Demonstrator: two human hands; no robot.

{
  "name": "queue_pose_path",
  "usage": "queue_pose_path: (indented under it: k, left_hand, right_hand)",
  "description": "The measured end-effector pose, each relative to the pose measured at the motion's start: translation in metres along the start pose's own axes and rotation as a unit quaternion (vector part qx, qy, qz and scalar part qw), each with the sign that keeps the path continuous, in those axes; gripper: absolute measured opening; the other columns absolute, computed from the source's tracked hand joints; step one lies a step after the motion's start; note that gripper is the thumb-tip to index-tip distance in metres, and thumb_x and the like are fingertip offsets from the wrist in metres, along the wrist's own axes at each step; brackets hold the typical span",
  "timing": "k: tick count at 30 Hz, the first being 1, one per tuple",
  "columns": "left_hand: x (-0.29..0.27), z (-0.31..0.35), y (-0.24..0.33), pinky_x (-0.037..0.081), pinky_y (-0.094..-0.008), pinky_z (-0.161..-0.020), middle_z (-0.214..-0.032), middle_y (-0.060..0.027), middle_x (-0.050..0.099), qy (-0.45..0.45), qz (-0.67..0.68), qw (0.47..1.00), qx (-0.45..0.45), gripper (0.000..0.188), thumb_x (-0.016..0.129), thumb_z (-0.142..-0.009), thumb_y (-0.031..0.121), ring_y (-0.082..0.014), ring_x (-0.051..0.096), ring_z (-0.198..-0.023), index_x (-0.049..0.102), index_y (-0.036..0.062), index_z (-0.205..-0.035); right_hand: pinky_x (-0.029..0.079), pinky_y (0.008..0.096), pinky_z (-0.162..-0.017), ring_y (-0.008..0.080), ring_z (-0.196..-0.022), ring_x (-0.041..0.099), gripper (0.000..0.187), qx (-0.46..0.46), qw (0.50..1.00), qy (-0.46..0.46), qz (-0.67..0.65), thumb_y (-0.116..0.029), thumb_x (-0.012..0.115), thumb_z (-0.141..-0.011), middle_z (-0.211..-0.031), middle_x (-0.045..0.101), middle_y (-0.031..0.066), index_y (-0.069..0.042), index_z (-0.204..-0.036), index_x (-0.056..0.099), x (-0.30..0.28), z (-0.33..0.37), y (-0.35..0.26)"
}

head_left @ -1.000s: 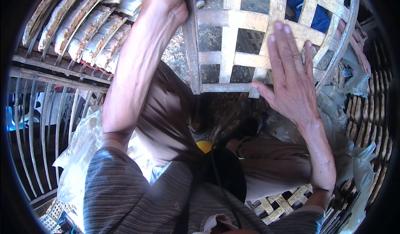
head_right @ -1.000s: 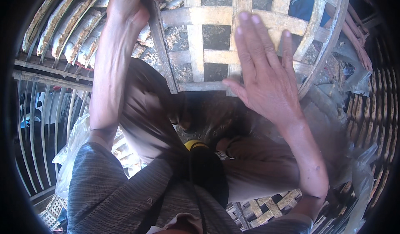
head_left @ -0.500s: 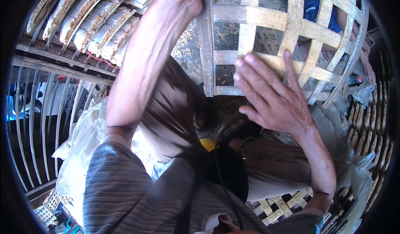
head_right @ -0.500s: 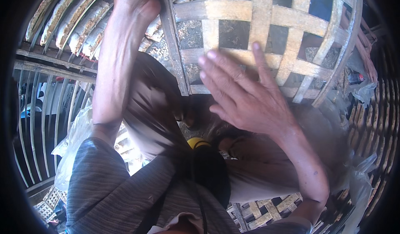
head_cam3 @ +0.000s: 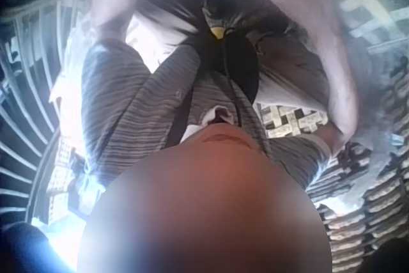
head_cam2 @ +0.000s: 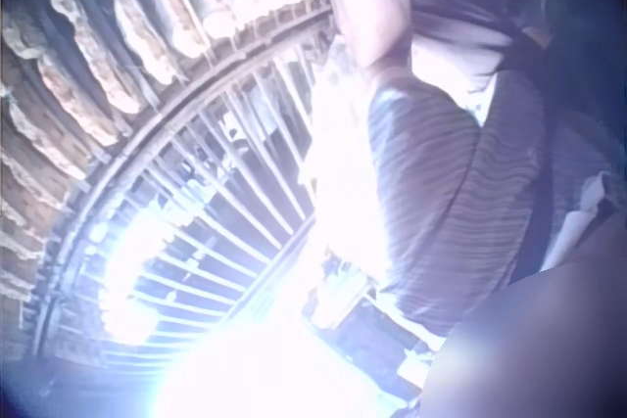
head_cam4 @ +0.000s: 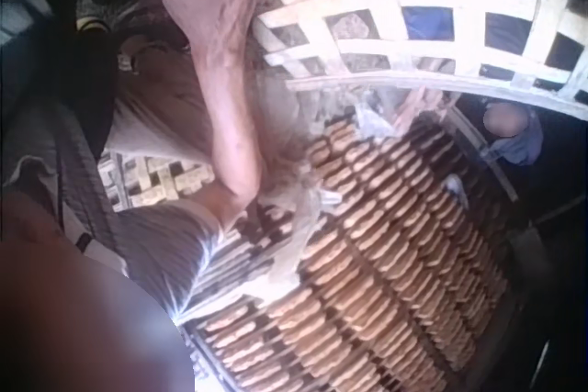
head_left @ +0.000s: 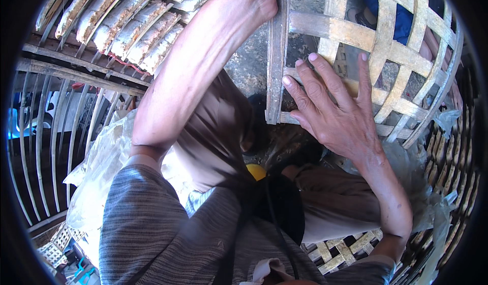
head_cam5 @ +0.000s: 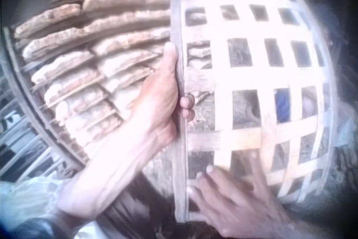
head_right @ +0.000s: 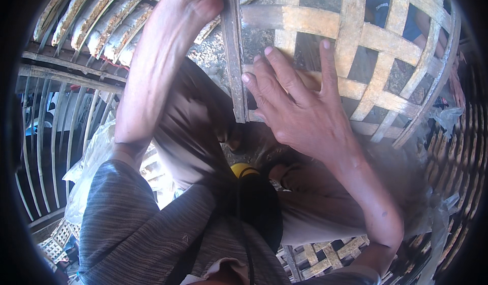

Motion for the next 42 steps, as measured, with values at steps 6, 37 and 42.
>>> queue_pose_path:
  k: [6,37,42]
  left_hand:
    - [0.002,0.003,-0.001,0.036,-0.019,-0.037,-0.078,0.0002,0.065,0.001,0.022,1.0,-0.009,0.048,0.043,-0.114,0.055,-0.004,0.044,-0.047,0.06,0.0109,-0.116]
    - [0.009,0.019,0.01,0.039,-0.0195,-0.034,-0.079,-0.0036,0.064,-0.004,-0.006,1.0,-0.008,0.047,0.037,-0.117,0.046,-0.0037,0.044,-0.047,0.058,0.0038,-0.117]
    - [0.002,0.007,-0.001,0.039,-0.02,-0.033,-0.077,-0.0019,0.062,-0.021,0.024,0.999,-0.016,0.045,0.039,-0.117,0.047,-0.0033,0.045,-0.047,0.058,0.0057,-0.115]
  right_hand:
    - [0.031,0.0718,-0.123,0.0273,-0.15,0.046,0.06,0.0,1.0,-0.01,0.022,-0.053,0.072,-0.093,-0.152,0.059,0.0065,-0.018,-0.141,0.067,-0.007,0.0,-0.003]
    - [0.036,0.0663,-0.118,0.0194,-0.108,0.064,0.029,-0.086,0.987,0.041,-0.128,-0.03,0.078,-0.091,-0.104,0.069,-0.0014,-0.015,-0.116,0.082,0.003,0.021,-0.027]
    - [0.044,0.0669,-0.115,0.0206,-0.109,0.064,0.031,-0.117,0.989,0.021,-0.091,-0.03,0.079,-0.09,-0.106,0.069,0.0016,-0.014,-0.117,0.081,0.0,0.021,-0.028]
Point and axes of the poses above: each hand's wrist, its own z-axis away from the middle knuckle, its own x-axis out of the palm, y = z × x, the point moved 6 cm from there along -z, towards the middle knuckle
